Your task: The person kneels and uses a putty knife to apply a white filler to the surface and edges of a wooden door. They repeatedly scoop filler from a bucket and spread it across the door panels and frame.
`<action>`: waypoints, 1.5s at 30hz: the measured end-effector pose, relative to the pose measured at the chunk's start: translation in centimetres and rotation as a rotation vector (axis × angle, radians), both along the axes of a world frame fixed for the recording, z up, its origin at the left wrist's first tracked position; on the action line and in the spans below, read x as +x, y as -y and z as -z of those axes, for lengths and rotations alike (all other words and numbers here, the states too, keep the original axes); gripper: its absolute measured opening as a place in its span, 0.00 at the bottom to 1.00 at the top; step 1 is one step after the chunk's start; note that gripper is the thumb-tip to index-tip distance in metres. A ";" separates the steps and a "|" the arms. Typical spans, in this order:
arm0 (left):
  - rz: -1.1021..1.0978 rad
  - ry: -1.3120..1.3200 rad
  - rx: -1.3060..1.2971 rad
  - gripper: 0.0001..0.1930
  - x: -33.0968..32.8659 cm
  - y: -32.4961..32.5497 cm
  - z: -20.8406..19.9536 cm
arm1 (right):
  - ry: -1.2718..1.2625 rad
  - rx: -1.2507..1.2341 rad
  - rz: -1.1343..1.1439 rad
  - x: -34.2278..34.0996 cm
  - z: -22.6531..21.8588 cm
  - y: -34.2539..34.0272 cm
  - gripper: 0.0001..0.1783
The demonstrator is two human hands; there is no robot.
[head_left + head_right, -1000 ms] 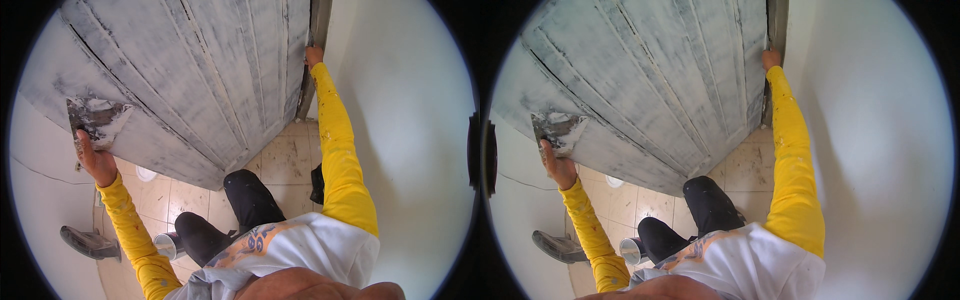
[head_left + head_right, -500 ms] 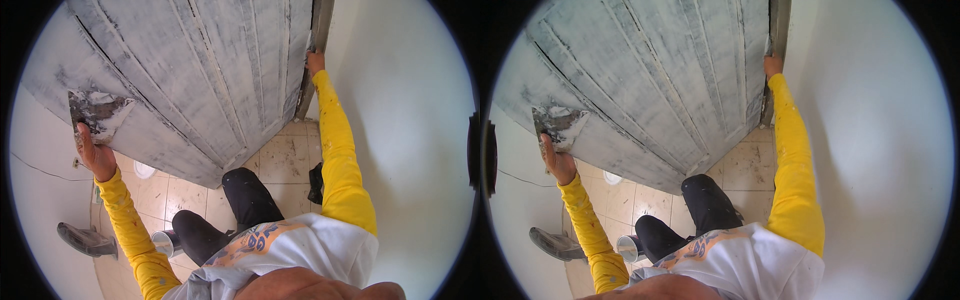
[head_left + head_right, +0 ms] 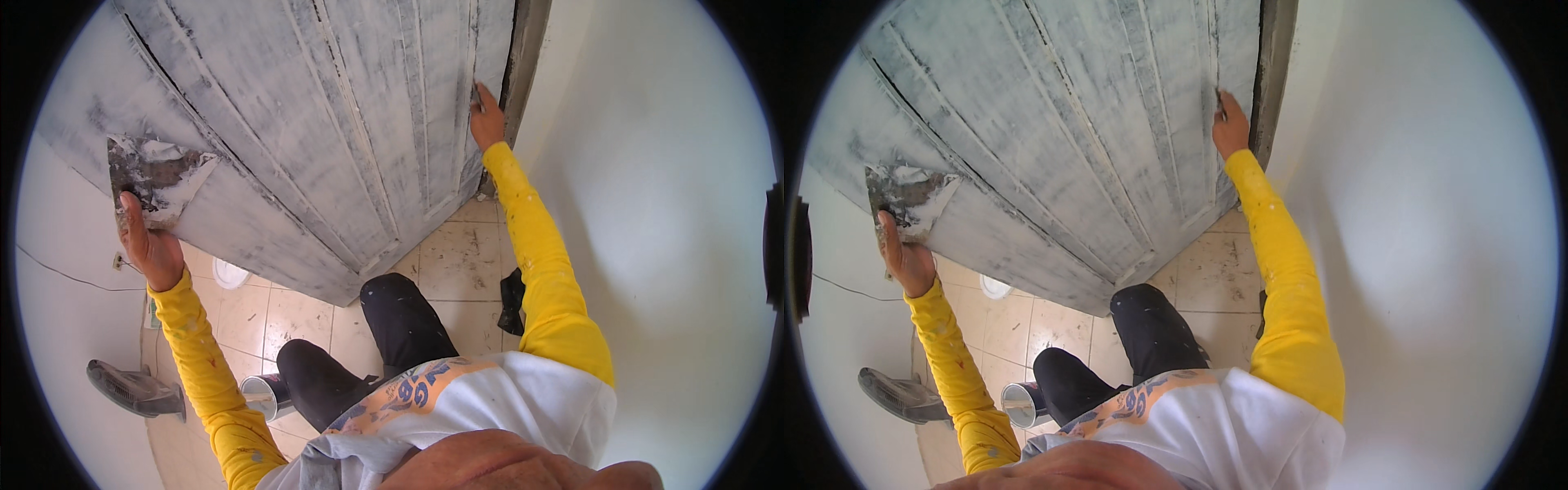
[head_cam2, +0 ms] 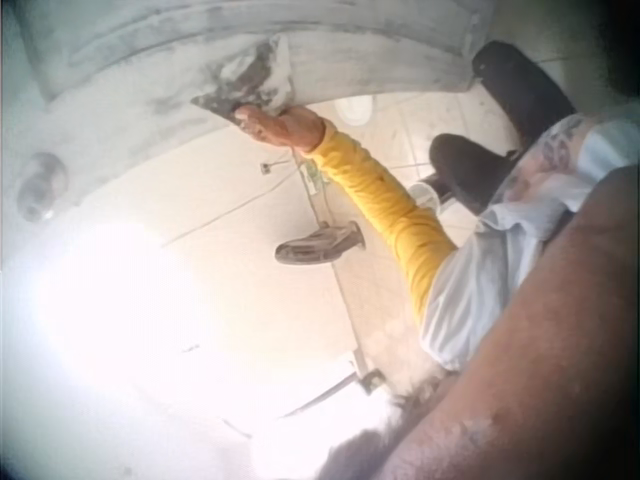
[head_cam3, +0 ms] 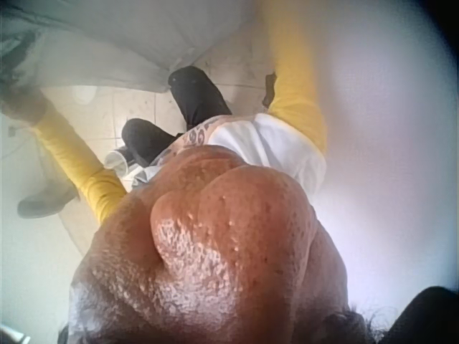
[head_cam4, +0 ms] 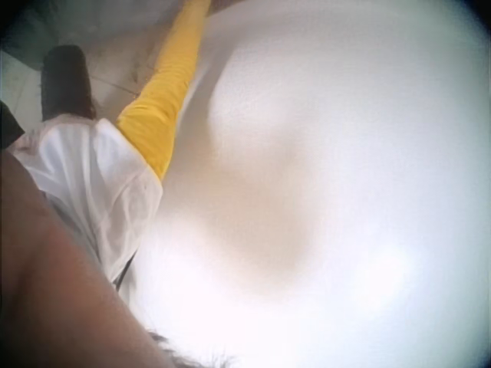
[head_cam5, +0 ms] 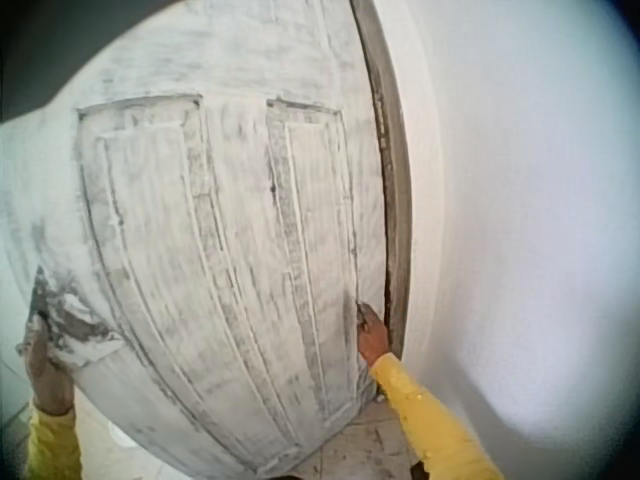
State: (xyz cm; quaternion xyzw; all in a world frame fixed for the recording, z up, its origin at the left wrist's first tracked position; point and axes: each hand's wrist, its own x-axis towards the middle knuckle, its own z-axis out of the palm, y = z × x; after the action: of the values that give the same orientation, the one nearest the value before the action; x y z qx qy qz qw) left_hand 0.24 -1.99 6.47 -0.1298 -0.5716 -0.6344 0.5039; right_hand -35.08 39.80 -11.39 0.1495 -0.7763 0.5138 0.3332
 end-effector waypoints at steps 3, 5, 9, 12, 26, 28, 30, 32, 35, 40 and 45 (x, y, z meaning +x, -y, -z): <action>0.086 0.023 0.009 0.19 -0.8 0.2 0.0 | 0.107 -0.099 -0.012 -1.8 0.3 -3.0 0.25; 0.072 0.003 -0.020 0.19 -0.8 0.5 0.1 | 0.304 -0.286 -0.076 -3.6 -1.9 -4.7 0.27; 0.054 0.018 -0.066 0.18 -0.5 -0.3 -0.1 | 0.457 -0.499 -0.076 -5.5 -8.6 -6.0 0.32; -0.068 -0.017 -0.045 0.18 -0.5 2.5 0.9 | 0.468 -0.407 -0.118 -9.1 -11.5 -7.3 0.31; 0.025 -0.001 -0.030 0.18 -0.6 1.7 0.4 | 0.283 -0.269 -0.012 1.5 -1.1 -1.1 0.25; -0.011 -0.004 -0.051 0.18 -0.3 2.5 0.5 | 0.315 -0.374 -0.025 -1.1 -1.8 -2.7 0.26; 0.000 -0.020 -0.058 0.18 -0.8 2.2 0.7 | 0.256 -0.419 -0.010 -6.3 -2.1 -5.8 0.26; -0.016 -0.047 -0.044 0.18 -2.0 2.3 1.5 | 0.150 -0.418 0.054 -12.2 -1.8 -10.8 0.26; -0.041 -0.017 -0.015 0.18 -1.1 2.3 1.2 | 0.426 -0.436 -0.011 -9.8 -2.2 -6.7 0.28; -0.064 -0.001 -0.090 0.18 -0.9 2.2 0.5 | 0.210 -0.082 0.021 1.7 4.3 -0.6 0.23; -0.118 0.030 -0.241 0.19 -1.0 2.8 -0.1 | 0.518 -0.418 -0.119 9.2 13.7 -1.1 0.30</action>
State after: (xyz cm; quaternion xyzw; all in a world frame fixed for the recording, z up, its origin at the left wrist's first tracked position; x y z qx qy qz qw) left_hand -0.76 -4.75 6.62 -0.1462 -0.6578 -0.5322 0.5126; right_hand -25.84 40.92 -25.14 -0.0125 -0.7029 0.7013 0.1179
